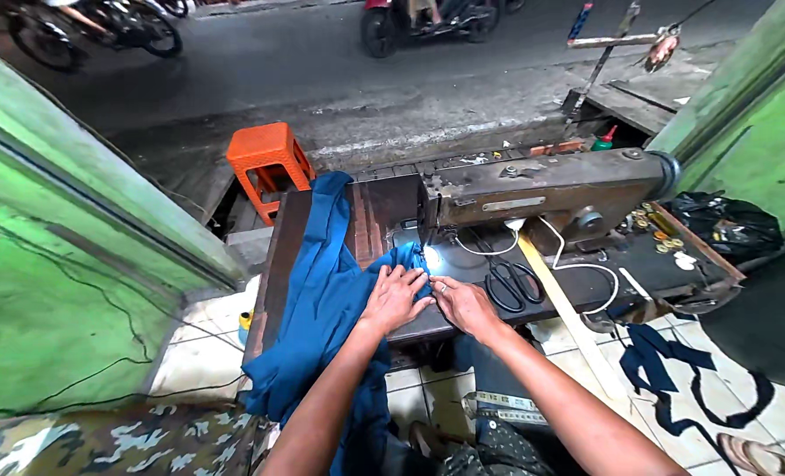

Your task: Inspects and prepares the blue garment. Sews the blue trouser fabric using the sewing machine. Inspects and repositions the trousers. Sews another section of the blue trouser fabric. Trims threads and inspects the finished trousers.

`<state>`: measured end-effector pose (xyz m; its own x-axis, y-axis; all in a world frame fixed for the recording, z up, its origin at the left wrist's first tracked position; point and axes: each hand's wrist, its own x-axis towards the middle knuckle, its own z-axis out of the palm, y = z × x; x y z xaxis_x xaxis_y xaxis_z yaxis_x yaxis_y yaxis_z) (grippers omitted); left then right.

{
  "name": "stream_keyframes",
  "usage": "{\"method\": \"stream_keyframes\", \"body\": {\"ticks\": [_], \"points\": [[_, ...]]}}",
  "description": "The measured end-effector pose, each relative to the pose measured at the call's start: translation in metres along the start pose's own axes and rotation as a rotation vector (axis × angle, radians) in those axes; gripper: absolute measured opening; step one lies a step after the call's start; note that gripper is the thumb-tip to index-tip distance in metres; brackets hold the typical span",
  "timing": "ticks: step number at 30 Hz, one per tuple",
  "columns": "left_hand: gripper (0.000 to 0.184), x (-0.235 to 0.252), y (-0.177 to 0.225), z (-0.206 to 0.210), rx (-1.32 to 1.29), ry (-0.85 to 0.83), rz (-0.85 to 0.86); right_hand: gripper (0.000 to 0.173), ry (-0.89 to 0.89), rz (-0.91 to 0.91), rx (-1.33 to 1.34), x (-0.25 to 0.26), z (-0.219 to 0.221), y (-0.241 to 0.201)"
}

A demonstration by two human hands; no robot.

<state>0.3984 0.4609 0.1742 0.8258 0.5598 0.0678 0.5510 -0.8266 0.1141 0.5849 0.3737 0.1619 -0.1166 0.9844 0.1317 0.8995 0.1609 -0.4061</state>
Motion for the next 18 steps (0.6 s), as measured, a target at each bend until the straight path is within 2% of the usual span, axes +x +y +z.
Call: {"method": "stream_keyframes", "body": {"ticks": [7,14,16,18], "points": [[0.061,0.015,-0.008,-0.006,0.014,-0.065,-0.045,0.040,-0.131,0.086,-0.039,0.019,-0.009,-0.004],[0.026,0.022,-0.032,-0.045,0.089,-0.072,-0.069,0.043,-0.177,0.114,-0.041,0.028,-0.012,-0.005],[0.017,0.015,-0.029,-0.053,0.150,-0.043,-0.003,0.042,-0.171,0.123,-0.034,0.028,-0.013,-0.005],[0.016,0.004,-0.013,-0.056,0.158,0.005,0.120,0.040,-0.177,0.127,-0.025,0.028,-0.015,-0.006]]}}
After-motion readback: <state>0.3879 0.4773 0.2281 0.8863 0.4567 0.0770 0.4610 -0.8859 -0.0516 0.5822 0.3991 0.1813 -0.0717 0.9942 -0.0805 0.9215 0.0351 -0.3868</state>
